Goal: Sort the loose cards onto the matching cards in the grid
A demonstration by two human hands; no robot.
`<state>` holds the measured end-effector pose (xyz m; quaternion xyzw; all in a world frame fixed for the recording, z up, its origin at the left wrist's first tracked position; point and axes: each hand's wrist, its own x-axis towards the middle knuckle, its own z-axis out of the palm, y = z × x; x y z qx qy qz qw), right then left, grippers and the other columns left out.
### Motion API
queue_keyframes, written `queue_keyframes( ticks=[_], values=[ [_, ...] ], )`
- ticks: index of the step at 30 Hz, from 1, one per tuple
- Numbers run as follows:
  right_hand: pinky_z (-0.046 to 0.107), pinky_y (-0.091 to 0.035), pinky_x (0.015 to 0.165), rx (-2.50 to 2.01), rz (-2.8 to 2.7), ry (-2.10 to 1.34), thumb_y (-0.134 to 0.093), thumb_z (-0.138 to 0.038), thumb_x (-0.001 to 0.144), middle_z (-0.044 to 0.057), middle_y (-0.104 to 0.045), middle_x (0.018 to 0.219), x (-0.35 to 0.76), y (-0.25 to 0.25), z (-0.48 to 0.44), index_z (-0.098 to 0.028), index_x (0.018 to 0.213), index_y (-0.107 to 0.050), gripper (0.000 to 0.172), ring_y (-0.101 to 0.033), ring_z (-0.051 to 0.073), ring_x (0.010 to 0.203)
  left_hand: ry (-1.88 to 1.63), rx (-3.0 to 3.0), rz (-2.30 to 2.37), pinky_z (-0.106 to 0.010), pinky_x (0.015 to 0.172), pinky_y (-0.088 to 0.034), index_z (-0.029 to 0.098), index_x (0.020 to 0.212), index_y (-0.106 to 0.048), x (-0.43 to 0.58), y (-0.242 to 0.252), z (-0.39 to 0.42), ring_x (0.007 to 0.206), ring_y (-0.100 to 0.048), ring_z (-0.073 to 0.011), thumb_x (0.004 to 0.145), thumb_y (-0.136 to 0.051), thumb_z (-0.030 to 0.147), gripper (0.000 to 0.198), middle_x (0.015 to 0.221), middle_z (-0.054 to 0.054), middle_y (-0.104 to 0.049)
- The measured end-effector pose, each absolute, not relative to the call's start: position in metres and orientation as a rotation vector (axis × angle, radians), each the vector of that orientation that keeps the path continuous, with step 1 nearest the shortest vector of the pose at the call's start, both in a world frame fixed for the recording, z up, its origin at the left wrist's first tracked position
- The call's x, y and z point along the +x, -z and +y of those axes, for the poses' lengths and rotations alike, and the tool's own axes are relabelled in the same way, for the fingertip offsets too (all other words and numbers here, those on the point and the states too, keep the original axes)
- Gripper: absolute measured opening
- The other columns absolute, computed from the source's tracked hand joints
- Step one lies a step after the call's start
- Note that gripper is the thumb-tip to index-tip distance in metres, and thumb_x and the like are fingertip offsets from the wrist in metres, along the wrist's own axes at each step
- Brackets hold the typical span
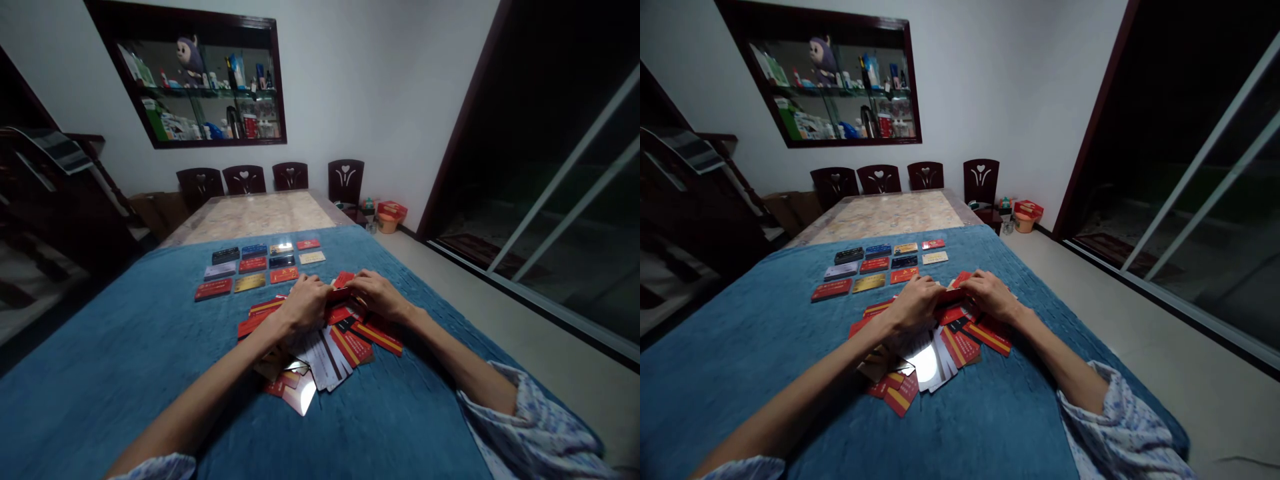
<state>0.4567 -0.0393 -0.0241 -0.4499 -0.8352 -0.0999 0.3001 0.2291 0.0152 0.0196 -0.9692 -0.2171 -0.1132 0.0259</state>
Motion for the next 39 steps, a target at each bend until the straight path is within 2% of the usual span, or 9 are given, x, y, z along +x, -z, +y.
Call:
queue_keyframes(
  ticks=[7,12,16,20,23,29,33,39],
  values=[
    [0.031,-0.047,0.075,-1.337,-2.151,0.234,-0.055,-0.016,0.092,0.009,-0.067,0.092,0.454,0.026,-0.04,-0.02,0.107,-0.07,0.022,-0.06,0.019,0.083,0.401,-2.993,-0.662,-0.037,0.082,-0.041,0.019,0.098,-0.068,0.228,-0.013,0.022,0.09,-0.062,-0.0248,0.081,-0.059,0.013,0.02,0.091,-0.008,-0.074],
    [0.034,-0.045,0.078,-1.416,-2.116,0.166,-0.059,-0.018,0.089,0.01,-0.067,0.094,0.453,0.032,-0.038,-0.018,0.11,-0.067,0.023,-0.059,0.021,0.088,0.38,-2.985,-0.686,-0.037,0.083,-0.041,0.018,0.1,-0.068,0.229,-0.015,0.018,0.089,-0.064,-0.0244,0.084,-0.054,0.01,0.023,0.091,-0.009,-0.074],
    [0.035,-0.044,0.079,-1.428,-2.09,0.065,-0.061,-0.02,0.087,0.008,-0.068,0.088,0.454,0.034,-0.036,-0.019,0.09,-0.067,0.007,-0.057,0.023,0.092,0.36,-2.987,-0.686,-0.037,0.084,-0.041,0.017,0.099,-0.068,0.23,-0.02,0.014,0.09,-0.063,-0.024,0.086,-0.051,0.009,0.022,0.092,-0.01,-0.073],
    [0.034,-0.045,0.079,-1.378,-1.952,-0.02,-0.057,-0.015,0.082,0.006,-0.066,0.083,0.454,0.033,-0.035,-0.02,0.082,-0.064,0.008,-0.057,0.022,0.091,0.341,-2.969,-0.719,-0.037,0.085,-0.041,0.015,0.098,-0.067,0.229,-0.024,0.015,0.091,-0.063,-0.0236,0.087,-0.047,0.009,0.023,0.091,-0.011,-0.072],
    [0.034,-0.046,0.081,-1.332,-1.818,-0.082,-0.055,-0.017,0.081,0.005,-0.066,0.087,0.452,0.028,-0.036,-0.021,0.084,-0.064,0.01,-0.059,0.021,0.088,0.38,-2.958,-0.752,-0.038,0.086,-0.042,0.015,0.103,-0.065,0.229,-0.026,0.015,0.091,-0.063,-0.0234,0.089,-0.045,0.01,0.025,0.093,-0.011,-0.071],
    [0.032,-0.049,0.08,-1.265,-1.678,-0.184,-0.052,-0.03,0.089,0.003,-0.068,0.089,0.443,0.018,-0.041,-0.022,0.091,-0.062,0.013,-0.063,0.019,0.085,0.483,-3.021,-0.803,-0.037,0.084,-0.045,0.015,0.106,-0.064,0.231,-0.021,0.014,0.094,-0.063,-0.0238,0.091,-0.044,0.011,0.025,0.096,-0.011,-0.07],
    [0.034,-0.049,0.081,-1.222,-1.702,-0.059,-0.054,-0.028,0.09,0.005,-0.068,0.092,0.44,0.014,-0.044,-0.022,0.096,-0.064,0.013,-0.062,0.02,0.085,0.574,-3.036,-0.807,-0.039,0.086,-0.046,0.016,0.11,-0.064,0.23,-0.016,0.018,0.096,-0.061,-0.0239,0.091,-0.045,0.012,0.028,0.099,-0.01,-0.07],
    [0.042,-0.045,0.086,-1.254,-1.845,0.23,-0.053,-0.022,0.093,0.007,-0.069,0.089,0.443,0.009,-0.048,-0.024,0.111,-0.068,0.024,-0.059,0.024,0.089,0.869,-3.053,-0.84,-0.041,0.089,-0.047,0.016,0.113,-0.064,0.229,-0.016,0.02,0.097,-0.06,-0.0241,0.078,-0.048,0.003,0.041,0.093,-0.008,-0.072]
  ],
)
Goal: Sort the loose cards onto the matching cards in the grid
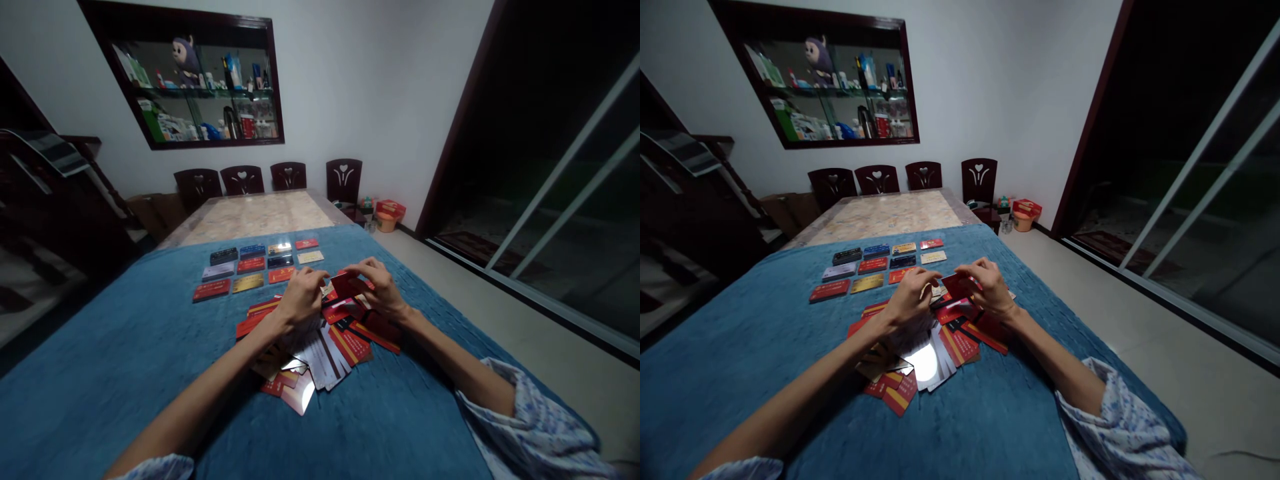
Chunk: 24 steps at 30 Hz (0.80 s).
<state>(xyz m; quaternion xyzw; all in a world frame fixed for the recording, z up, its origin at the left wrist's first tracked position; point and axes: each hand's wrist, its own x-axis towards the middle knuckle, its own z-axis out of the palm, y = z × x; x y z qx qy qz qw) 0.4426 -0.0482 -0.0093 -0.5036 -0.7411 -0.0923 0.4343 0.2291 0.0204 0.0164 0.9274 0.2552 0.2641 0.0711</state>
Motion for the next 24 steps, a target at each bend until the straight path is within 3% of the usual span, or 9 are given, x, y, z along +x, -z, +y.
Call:
queue_keyframes(
  ticks=[3,11,17,24],
  values=[
    [0.043,-0.043,0.089,-1.251,-1.901,0.356,-0.054,-0.022,0.093,0.007,-0.068,0.089,0.443,0.01,-0.049,-0.023,0.118,-0.067,0.028,-0.058,0.024,0.09,-0.904,2.736,0.717,-0.041,0.09,-0.047,0.017,0.111,-0.065,0.23,-0.018,0.017,0.098,-0.059,-0.0237,0.079,-0.048,0.004,0.039,0.094,-0.007,-0.073],
    [0.042,-0.039,0.088,-1.219,-2.014,0.518,-0.059,-0.025,0.093,0.009,-0.067,0.097,0.429,0.008,-0.054,-0.02,0.112,-0.067,0.021,-0.054,0.025,0.094,-0.942,2.7,0.65,-0.037,0.086,-0.043,0.018,0.106,-0.065,0.235,-0.01,0.009,0.096,-0.058,-0.0216,0.091,-0.053,0.016,0.019,0.096,-0.007,-0.071],
    [0.042,-0.038,0.089,-1.267,-2.021,0.441,-0.059,-0.026,0.093,0.011,-0.066,0.099,0.425,0.008,-0.056,-0.02,0.109,-0.067,0.019,-0.054,0.025,0.097,-0.879,2.739,0.693,-0.036,0.085,-0.041,0.017,0.092,-0.064,0.233,-0.008,0.01,0.091,-0.058,-0.0208,0.088,-0.051,0.012,0.014,0.09,-0.006,-0.068],
    [0.039,-0.038,0.085,-1.243,-2.082,0.362,-0.056,-0.017,0.087,0.009,-0.066,0.09,0.431,0.018,-0.051,-0.017,0.103,-0.065,0.019,-0.054,0.023,0.09,-0.815,2.736,0.755,-0.037,0.085,-0.042,0.017,0.092,-0.063,0.22,0.004,0.016,0.091,-0.057,-0.0217,0.083,-0.05,0.009,0.018,0.09,-0.006,-0.066]
  ],
)
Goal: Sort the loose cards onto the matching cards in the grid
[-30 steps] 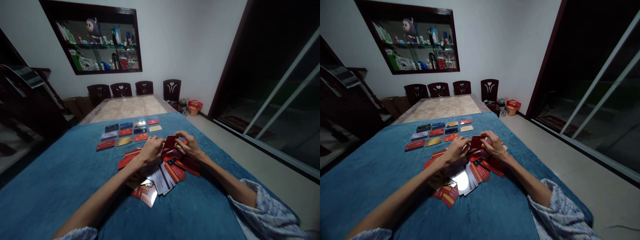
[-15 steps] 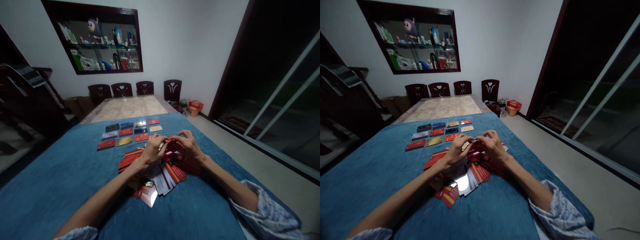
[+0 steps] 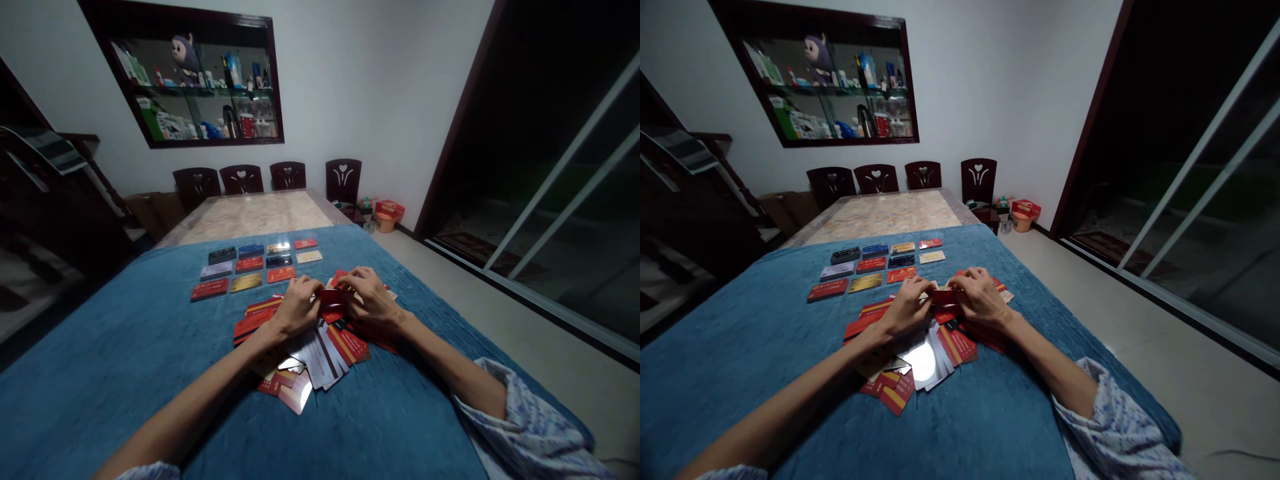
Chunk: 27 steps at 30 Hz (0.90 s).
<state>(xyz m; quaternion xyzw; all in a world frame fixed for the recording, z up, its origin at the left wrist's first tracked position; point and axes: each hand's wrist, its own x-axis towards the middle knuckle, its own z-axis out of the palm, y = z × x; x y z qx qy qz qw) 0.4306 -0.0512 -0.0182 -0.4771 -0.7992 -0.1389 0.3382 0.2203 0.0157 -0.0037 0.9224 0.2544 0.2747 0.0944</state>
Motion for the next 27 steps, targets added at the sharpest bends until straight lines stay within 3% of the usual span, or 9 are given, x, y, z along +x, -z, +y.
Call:
queue_keyframes(
  ticks=[6,13,20,27],
  values=[
    [0.038,-0.037,0.083,-1.303,-2.138,0.37,-0.053,-0.013,0.088,0.009,-0.067,0.091,0.4327,0.0263,-0.0488,-0.019,0.109,-0.064,0.024,-0.053,0.023,0.088,-0.792,2.739,0.755,-0.036,0.086,-0.044,0.018,0.11,-0.063,0.2138,0.0084,0.0158,0.095,-0.057,-0.022,0.08,-0.049,0.004,0.036,0.101,-0.008,-0.067],
    [0.036,-0.035,0.079,-1.354,-2.183,0.423,-0.053,-0.019,0.093,0.009,-0.07,0.093,0.4352,0.027,-0.048,-0.02,0.116,-0.062,0.025,-0.053,0.023,0.086,-0.743,2.829,0.779,-0.038,0.086,-0.044,0.02,0.119,-0.061,0.2138,0.0088,0.0108,0.094,-0.057,-0.0233,0.082,-0.051,0.006,0.04,0.104,-0.009,-0.069],
    [0.035,-0.035,0.077,-1.386,-2.163,0.451,-0.057,-0.021,0.093,0.009,-0.068,0.097,0.4342,0.0272,-0.0465,-0.022,0.116,-0.062,0.024,-0.052,0.023,0.088,-0.792,2.763,0.821,-0.038,0.087,-0.044,0.02,0.117,-0.062,0.2138,0.0104,0.0102,0.095,-0.057,-0.0231,0.08,-0.049,0.006,0.042,0.107,-0.008,-0.07],
    [0.039,-0.037,0.083,-1.385,-2.151,0.474,-0.065,-0.026,0.084,0.012,-0.063,0.108,0.4305,0.0233,-0.0497,-0.019,0.124,-0.056,0.041,-0.05,0.027,0.096,-0.86,2.693,0.849,-0.039,0.09,-0.043,0.018,0.116,-0.061,0.2133,0.0117,0.0149,0.096,-0.058,-0.0232,0.079,-0.047,0.004,0.043,0.105,-0.008,-0.07]
  ],
)
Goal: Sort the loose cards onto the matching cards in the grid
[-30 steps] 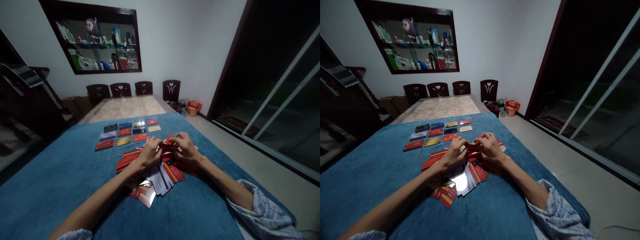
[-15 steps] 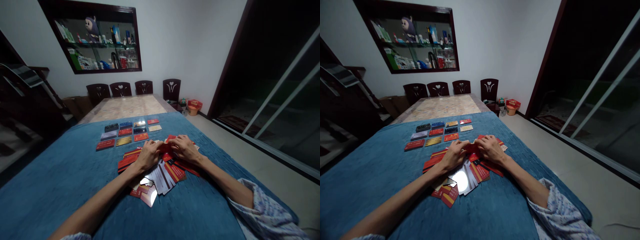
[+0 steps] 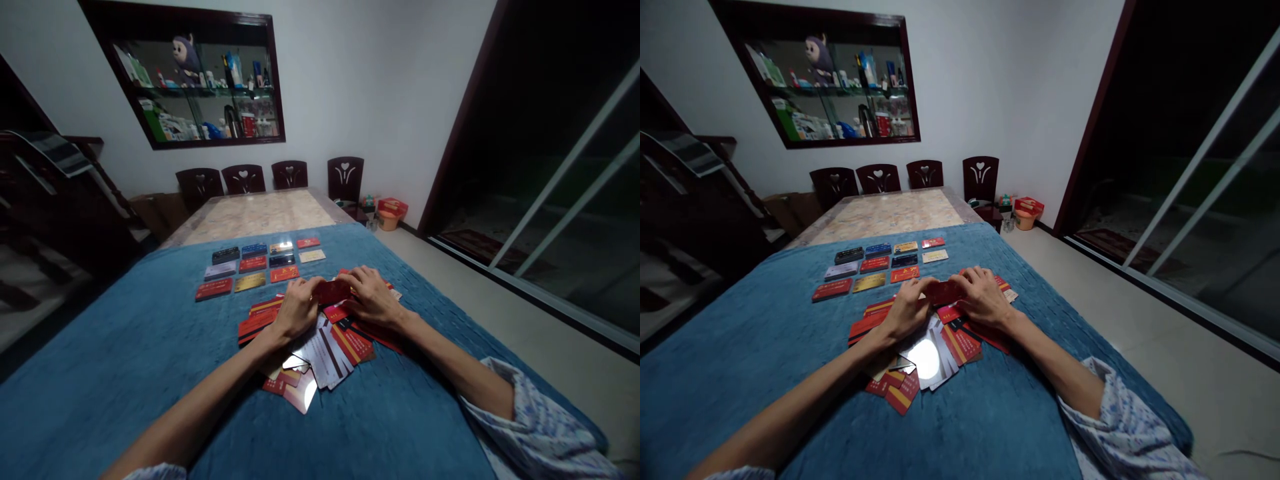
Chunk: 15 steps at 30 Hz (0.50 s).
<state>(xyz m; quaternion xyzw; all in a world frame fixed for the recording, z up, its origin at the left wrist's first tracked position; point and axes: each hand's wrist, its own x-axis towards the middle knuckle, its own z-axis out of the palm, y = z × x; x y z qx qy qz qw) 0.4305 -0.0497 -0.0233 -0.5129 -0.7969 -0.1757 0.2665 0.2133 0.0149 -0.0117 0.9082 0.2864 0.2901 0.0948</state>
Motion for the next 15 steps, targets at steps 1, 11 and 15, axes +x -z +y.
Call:
queue_keyframes(
  ticks=[1,11,15],
  values=[
    [0.04,-0.037,0.084,-1.395,-2.144,0.485,-0.064,-0.025,0.084,0.012,-0.062,0.109,0.43,0.023,-0.05,-0.019,0.124,-0.056,0.042,-0.05,0.027,0.097,-0.864,2.687,0.853,-0.039,0.09,-0.043,0.018,0.116,-0.061,0.213,0.011,0.015,0.096,-0.058,-0.0229,0.079,-0.046,0.004,0.042,0.105,-0.008,-0.069],
    [0.041,-0.038,0.085,-1.383,-2.153,0.587,-0.06,-0.02,0.083,0.016,-0.063,0.114,0.43,0.025,-0.047,-0.015,0.127,-0.056,0.045,-0.051,0.029,0.099,-0.811,2.718,0.867,-0.041,0.09,-0.042,0.018,0.116,-0.059,0.211,0.002,0.015,0.102,-0.057,-0.0252,0.081,-0.052,0.01,0.036,0.108,-0.009,-0.068],
    [0.04,-0.039,0.084,-1.405,-2.145,0.585,-0.063,-0.025,0.082,0.016,-0.06,0.117,0.43,0.024,-0.046,-0.017,0.128,-0.057,0.047,-0.049,0.029,0.103,-0.727,2.796,0.887,-0.043,0.091,-0.042,0.018,0.12,-0.056,0.207,-0.007,0.017,0.109,-0.054,-0.0283,0.079,-0.059,0.017,0.042,0.114,-0.011,-0.063]
  ],
)
